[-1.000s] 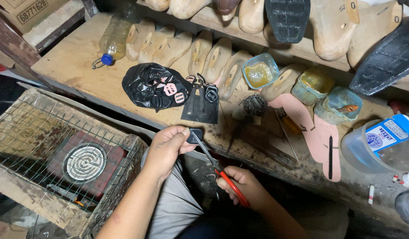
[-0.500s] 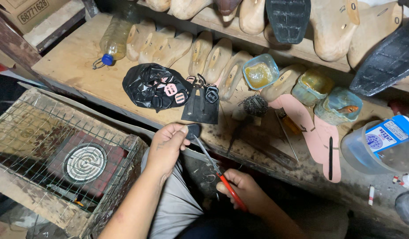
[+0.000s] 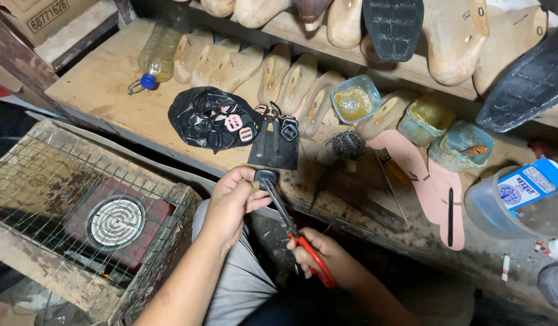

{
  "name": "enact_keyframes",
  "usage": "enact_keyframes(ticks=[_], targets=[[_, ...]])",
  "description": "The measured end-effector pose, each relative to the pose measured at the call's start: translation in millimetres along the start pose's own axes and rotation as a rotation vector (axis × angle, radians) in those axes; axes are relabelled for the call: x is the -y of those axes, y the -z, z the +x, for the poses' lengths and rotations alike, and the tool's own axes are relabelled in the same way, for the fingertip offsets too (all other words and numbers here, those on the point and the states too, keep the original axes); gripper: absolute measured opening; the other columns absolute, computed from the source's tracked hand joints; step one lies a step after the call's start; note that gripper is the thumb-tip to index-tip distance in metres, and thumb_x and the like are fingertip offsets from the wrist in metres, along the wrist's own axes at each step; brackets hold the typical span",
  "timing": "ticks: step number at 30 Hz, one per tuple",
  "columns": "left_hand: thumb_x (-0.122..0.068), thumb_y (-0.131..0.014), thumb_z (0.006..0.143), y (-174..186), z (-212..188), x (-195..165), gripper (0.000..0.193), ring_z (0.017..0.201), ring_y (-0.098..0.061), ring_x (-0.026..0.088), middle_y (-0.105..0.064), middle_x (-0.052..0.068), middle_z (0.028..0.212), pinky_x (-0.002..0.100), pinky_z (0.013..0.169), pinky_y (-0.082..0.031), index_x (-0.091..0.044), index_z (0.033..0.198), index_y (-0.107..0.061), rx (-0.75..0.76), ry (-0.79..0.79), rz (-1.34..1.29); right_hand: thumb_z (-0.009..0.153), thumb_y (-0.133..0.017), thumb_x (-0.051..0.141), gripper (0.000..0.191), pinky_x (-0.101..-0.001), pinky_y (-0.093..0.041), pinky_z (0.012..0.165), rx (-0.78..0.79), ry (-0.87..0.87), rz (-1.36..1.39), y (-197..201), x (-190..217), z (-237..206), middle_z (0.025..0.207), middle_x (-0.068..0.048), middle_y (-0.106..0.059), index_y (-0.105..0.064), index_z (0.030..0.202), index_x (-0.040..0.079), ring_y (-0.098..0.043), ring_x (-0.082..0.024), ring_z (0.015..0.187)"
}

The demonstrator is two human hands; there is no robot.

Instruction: The person trims excess material from black plastic shoe buckles using red-handled scissors and a metal scraper. They handle several buckles one at a time, cutting and scraping edges, then placing finished pieces into a black plastic bag on the workbench.

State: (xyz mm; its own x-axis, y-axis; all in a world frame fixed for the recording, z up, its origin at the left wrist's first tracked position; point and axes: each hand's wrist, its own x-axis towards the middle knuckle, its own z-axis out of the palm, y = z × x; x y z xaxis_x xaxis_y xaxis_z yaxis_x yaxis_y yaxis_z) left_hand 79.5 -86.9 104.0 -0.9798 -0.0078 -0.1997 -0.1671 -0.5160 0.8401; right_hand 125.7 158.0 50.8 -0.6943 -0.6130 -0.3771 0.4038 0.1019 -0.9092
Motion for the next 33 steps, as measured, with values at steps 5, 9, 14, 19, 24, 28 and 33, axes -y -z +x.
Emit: enact_keyframes(ticks=[5, 9, 14, 19, 24, 28, 33], targets=[[-0.016, -0.059, 0.099, 5, 6, 2, 0.014, 0.064, -0.060, 0.010, -0.066, 0.001, 0.079, 0.034, 0.075, -0.061, -0.005, 0.094, -0.066, -0.077, 0.047, 0.058, 0.096, -0.065, 0.026, 0.024, -0.0241, -0.048, 0.065, 0.018, -0.003, -0.056, 0, 3, -3, 0.086, 0.002, -0.056, -0.061, 0.114, 0.011, -0.053, -0.007, 0.071], [-0.015, -0.060, 0.098, 9, 11, 4, 0.015, 0.060, -0.055, 0.009, -0.058, -0.001, 0.070, 0.036, 0.075, -0.062, -0.005, 0.090, -0.068, -0.098, 0.033, 0.082, 0.094, -0.065, 0.031, 0.026, -0.0237, -0.047, 0.062, 0.008, -0.031, -0.130, 3, 11, -4, 0.088, 0.002, -0.059, -0.061, 0.111, 0.012, -0.054, -0.007, 0.069], [-0.017, -0.059, 0.097, 16, 12, 2, 0.019, 0.067, -0.059, 0.008, -0.063, -0.002, 0.075, 0.032, 0.075, -0.059, -0.004, 0.089, -0.069, 0.025, -0.070, 0.262, 0.094, -0.063, 0.035, 0.028, -0.0238, -0.045, 0.059, 0.011, -0.056, -0.152, 6, 18, -6, 0.084, 0.003, -0.057, -0.062, 0.109, 0.012, -0.052, -0.008, 0.065], [-0.025, -0.060, 0.100, 24, 13, -6, 0.024, 0.075, -0.061, 0.006, -0.064, -0.003, 0.081, 0.028, 0.076, -0.056, -0.004, 0.092, -0.069, 0.100, -0.090, 0.448, 0.094, -0.064, 0.035, 0.027, -0.0238, -0.045, 0.059, -0.006, -0.044, -0.166, 5, 20, -8, 0.080, 0.004, -0.056, -0.062, 0.107, 0.012, -0.053, -0.007, 0.066], [-0.024, -0.058, 0.102, 25, 12, -5, 0.025, 0.078, -0.064, 0.008, -0.068, -0.001, 0.085, 0.028, 0.078, -0.055, -0.003, 0.096, -0.071, 0.111, -0.077, 0.407, 0.093, -0.070, 0.029, 0.021, -0.0234, -0.044, 0.060, -0.092, 0.001, -0.193, -6, 24, -6, 0.081, 0.005, -0.056, -0.060, 0.098, 0.010, -0.051, -0.004, 0.069], [-0.021, -0.057, 0.101, 26, 12, -3, 0.025, 0.080, -0.068, 0.011, -0.074, 0.003, 0.091, 0.030, 0.080, -0.057, -0.001, 0.099, -0.071, 0.075, -0.030, 0.294, 0.090, -0.079, 0.026, 0.029, -0.0249, -0.041, 0.060, -0.180, 0.112, -0.299, -16, 32, -10, 0.074, 0.004, -0.049, -0.056, 0.088, 0.008, -0.044, -0.005, 0.068], [-0.022, -0.056, 0.102, 28, 12, -4, 0.026, 0.083, -0.069, 0.011, -0.074, 0.003, 0.093, 0.031, 0.082, -0.059, -0.001, 0.102, -0.071, 0.090, -0.036, 0.331, 0.084, -0.082, 0.025, 0.031, -0.0262, -0.043, 0.059, -0.279, 0.063, -0.469, -19, 41, -14, 0.066, 0.003, -0.051, -0.057, 0.078, 0.008, -0.046, -0.006, 0.064]])
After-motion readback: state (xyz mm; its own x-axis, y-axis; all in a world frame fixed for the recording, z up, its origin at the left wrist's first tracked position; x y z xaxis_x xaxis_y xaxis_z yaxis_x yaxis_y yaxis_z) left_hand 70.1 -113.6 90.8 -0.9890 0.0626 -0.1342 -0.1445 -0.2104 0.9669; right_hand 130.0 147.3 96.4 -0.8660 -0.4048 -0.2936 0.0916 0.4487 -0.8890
